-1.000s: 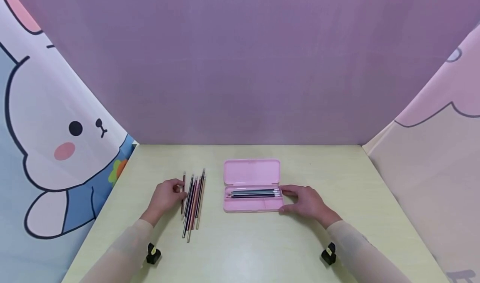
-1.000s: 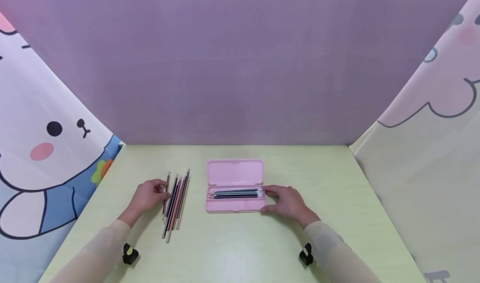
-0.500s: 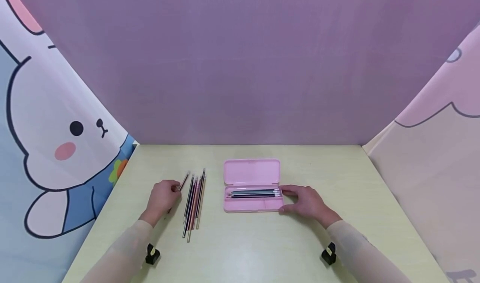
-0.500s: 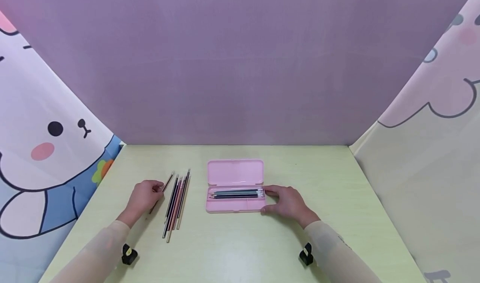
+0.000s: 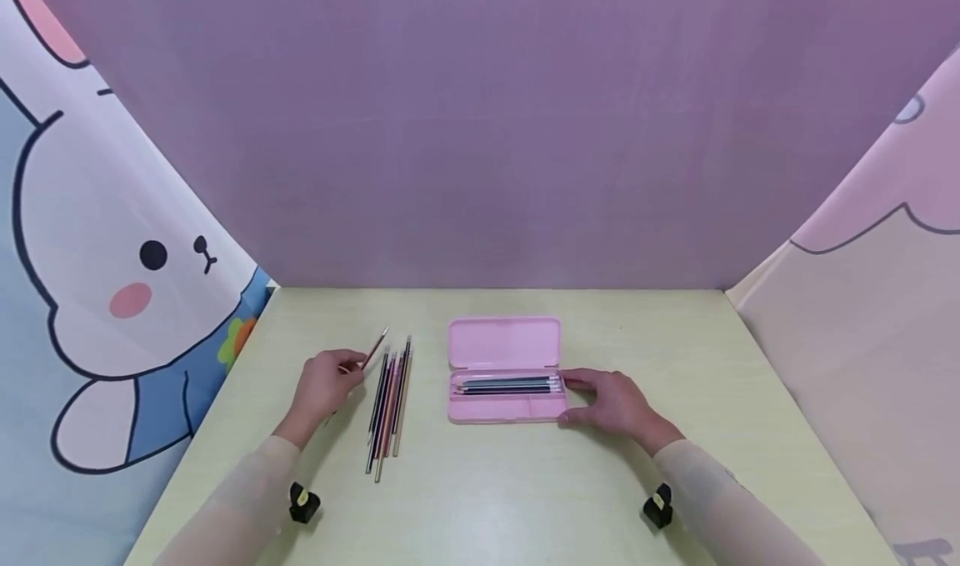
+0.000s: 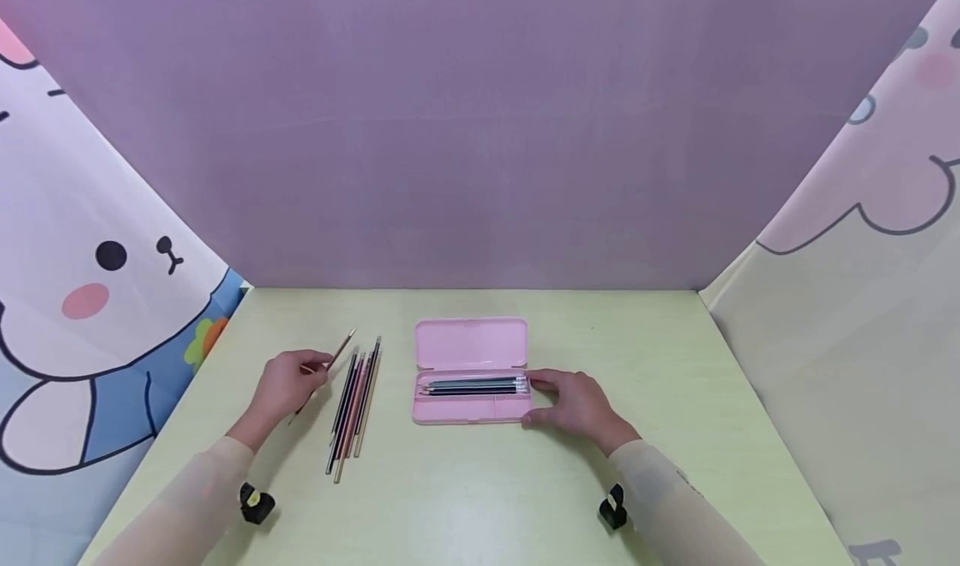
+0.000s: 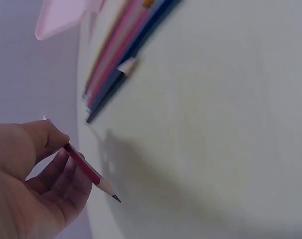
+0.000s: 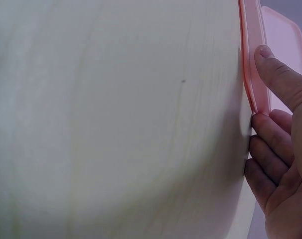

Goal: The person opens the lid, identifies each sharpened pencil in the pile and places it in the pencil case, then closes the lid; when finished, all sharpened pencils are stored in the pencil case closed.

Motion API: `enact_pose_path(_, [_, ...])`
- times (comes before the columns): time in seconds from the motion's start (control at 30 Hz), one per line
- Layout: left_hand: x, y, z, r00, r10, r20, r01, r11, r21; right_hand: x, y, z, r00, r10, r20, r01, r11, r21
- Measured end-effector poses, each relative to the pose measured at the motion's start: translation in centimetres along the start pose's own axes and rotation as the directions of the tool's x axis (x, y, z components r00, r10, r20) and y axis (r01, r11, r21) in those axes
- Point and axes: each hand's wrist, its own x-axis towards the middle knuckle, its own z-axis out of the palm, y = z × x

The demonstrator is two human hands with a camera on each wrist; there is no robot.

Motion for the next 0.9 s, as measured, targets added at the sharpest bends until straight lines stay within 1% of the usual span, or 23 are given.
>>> enact_pose_path(0.13, [0.8,1.9,0.4,0.998,0.058,0.014,-0.058,0.998,-0.020,0.0,0.2,-0.1,1.000,-0.003,-0.004,0.003,1.000,-0.002])
enact_pose_path(0.3, [1.8,4.8,2.0,0.990,0.119,0.072,-0.115,0.992,-0.055,0.1,0.5,-0.2,1.000,-0.009,-0.010,0.009,1.000,-0.008])
enact_pose_path(0.37, [2.1,6.1,2.8,0.985,0.140,0.105,-0.134,0.989,-0.066,0.1,0.5,-0.2,1.000,-0.010,-0.009,0.010,1.000,-0.009])
enact_pose_path(0.43, [2.5,7.3,3.5,0.974,0.180,0.138,-0.171,0.983,-0.074,0.1,0.6,-0.2,1.000,-0.013,-0.008,0.013,1.000,-0.013])
enact_pose_path(0.5, [2.8,8.6,4.2,0.957,0.227,0.179,-0.215,0.973,-0.086,0.1,0.5,-0.2,1.000,-0.005,-0.008,0.005,1.000,-0.014])
enact_pose_path(0.57, [3.2,9.6,5.0,0.931,0.290,0.221,-0.276,0.957,-0.092,0.0,0.4,-0.1,1.000,-0.006,-0.008,0.006,1.000,-0.013])
enact_pose_path(0.63, [3.6,10.5,5.8,0.905,0.330,0.268,-0.313,0.944,-0.106,0.0,0.3,-0.1,1.000,-0.001,-0.004,0.001,1.000,-0.005])
enact_pose_path(0.73, [3.9,11.5,7.0,0.871,0.358,0.337,-0.337,0.934,-0.120,0.0,0.1,0.0,1.000,-0.004,0.002,0.004,1.000,0.008])
enact_pose_path(0.8, [4.1,12.2,7.9,0.853,0.368,0.371,-0.351,0.929,-0.114,0.0,0.0,0.0,1.000,0.003,0.002,-0.003,1.000,0.013])
enact_pose_path(0.87, [4.2,12.9,8.8,0.833,0.392,0.391,-0.390,0.917,-0.087,-0.1,0.0,0.0,1.000,0.005,-0.001,-0.005,1.000,0.015])
enact_pose_path(0.9, [4.3,13.2,9.3,0.821,0.409,0.398,-0.417,0.906,-0.071,-0.1,0.0,0.0,1.000,0.005,-0.003,-0.005,1.000,0.015])
